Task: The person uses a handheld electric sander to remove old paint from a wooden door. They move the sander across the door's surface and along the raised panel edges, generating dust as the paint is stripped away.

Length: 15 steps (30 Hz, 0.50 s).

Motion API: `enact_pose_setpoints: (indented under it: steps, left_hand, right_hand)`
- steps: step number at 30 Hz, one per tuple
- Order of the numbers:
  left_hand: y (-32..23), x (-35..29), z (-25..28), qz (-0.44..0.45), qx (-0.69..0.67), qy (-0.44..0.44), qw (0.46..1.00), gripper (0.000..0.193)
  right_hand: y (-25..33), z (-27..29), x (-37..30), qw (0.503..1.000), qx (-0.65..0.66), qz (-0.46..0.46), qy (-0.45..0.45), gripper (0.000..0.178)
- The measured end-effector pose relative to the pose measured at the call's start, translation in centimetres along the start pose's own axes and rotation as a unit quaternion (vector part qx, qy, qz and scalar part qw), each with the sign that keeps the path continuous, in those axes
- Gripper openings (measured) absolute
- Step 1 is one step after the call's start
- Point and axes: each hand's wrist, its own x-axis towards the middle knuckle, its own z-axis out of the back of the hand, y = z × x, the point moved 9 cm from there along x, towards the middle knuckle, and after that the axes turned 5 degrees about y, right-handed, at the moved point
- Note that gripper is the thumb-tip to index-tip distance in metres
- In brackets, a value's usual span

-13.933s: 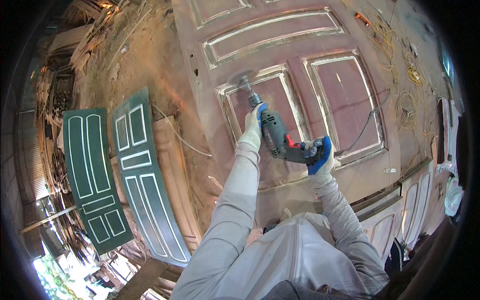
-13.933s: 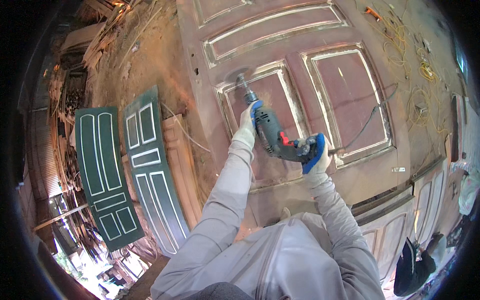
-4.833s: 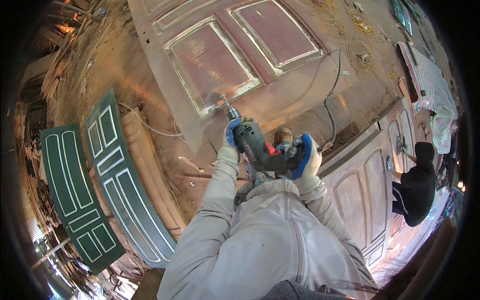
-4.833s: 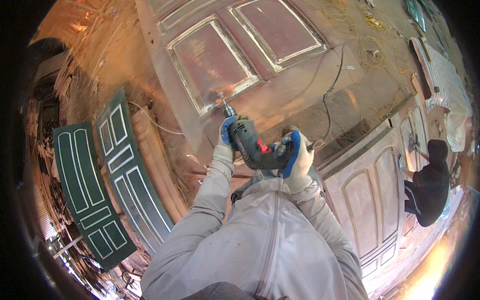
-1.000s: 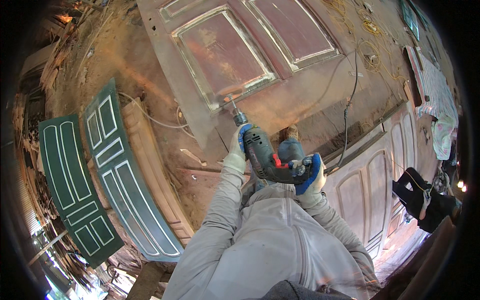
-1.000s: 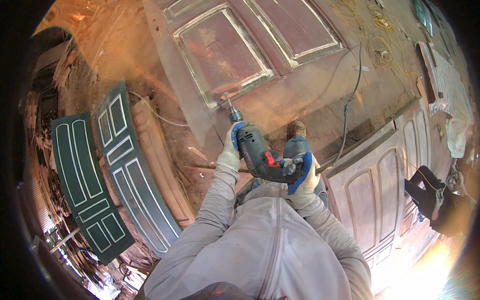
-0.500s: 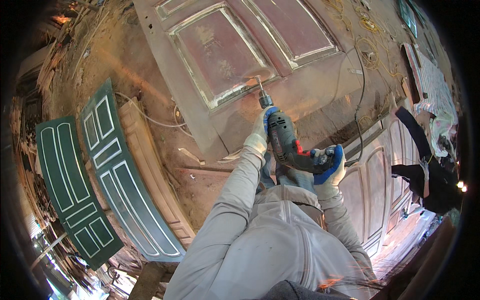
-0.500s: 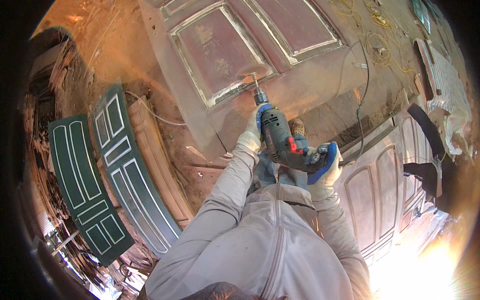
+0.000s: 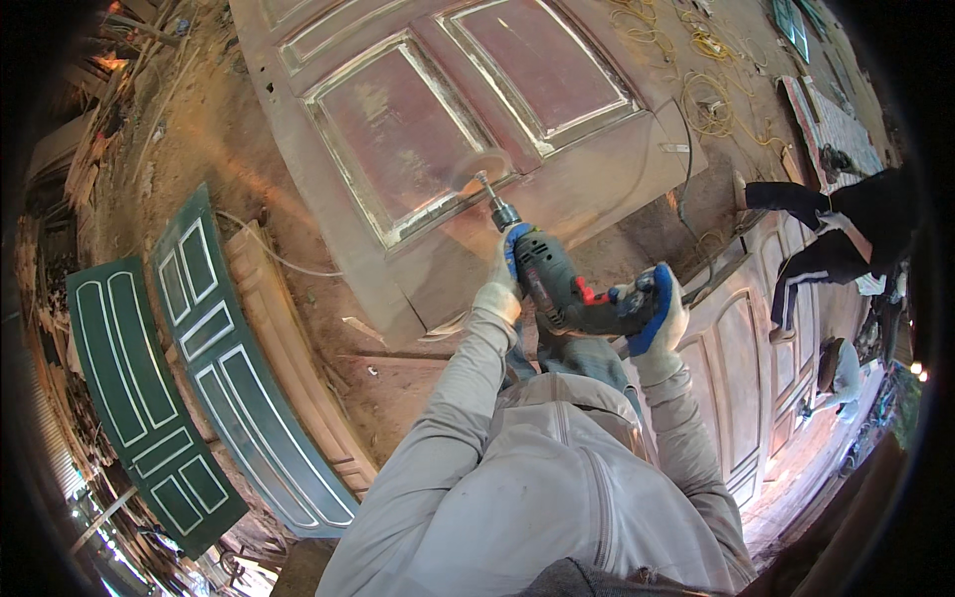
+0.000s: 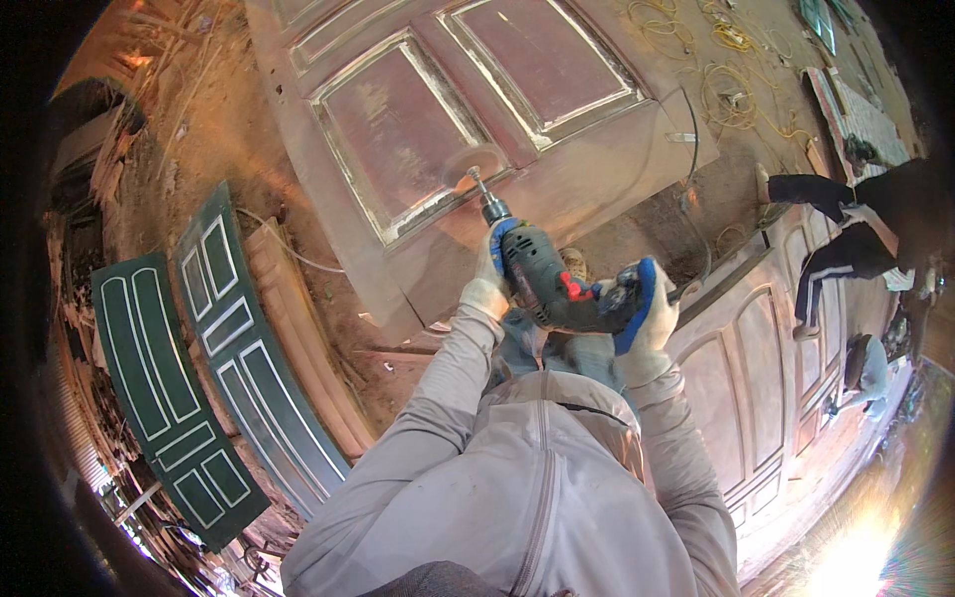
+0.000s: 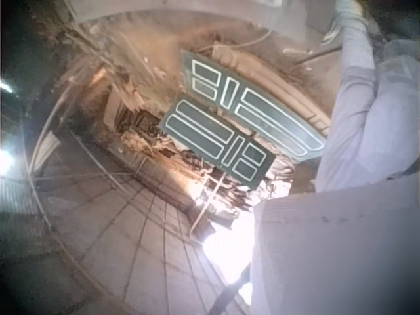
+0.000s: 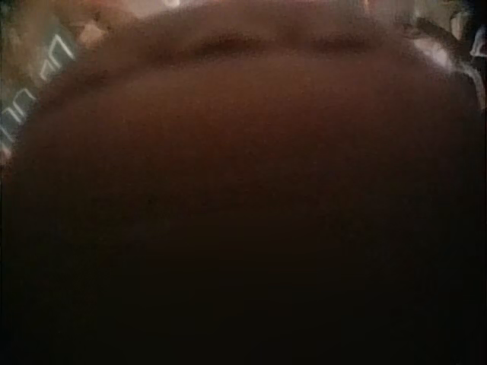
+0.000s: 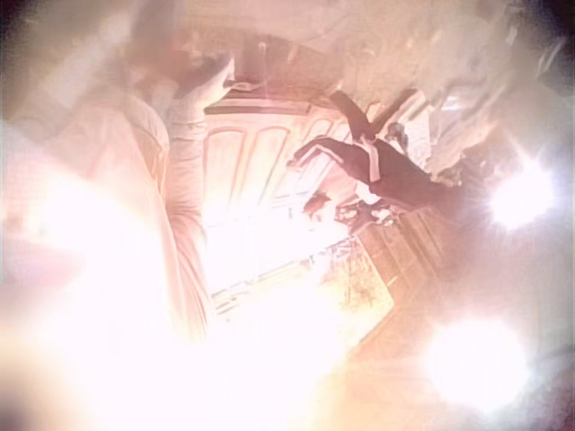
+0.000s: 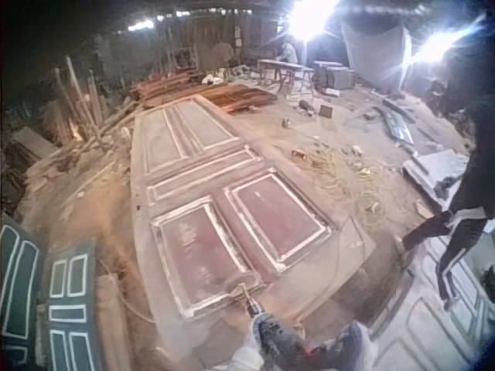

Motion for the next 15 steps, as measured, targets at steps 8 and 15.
enact_pose_setpoints:
  steps: [8,15]
  left_hand:
    - [3.0,4.2,-2.7,-0.018,-0.093,-0.036,0.995,0.017]
    - [3.1,10.3,-8.8,-0.072,-0.199,0.036,0.977,0.023]
  right_hand:
    - [4.9,-1.1,7.9,0.994,-0.052,-0.061,0.075,0.025]
    - [9.6,-6.8,19.4,0.963,-0.137,-0.179,0.144,0.019]
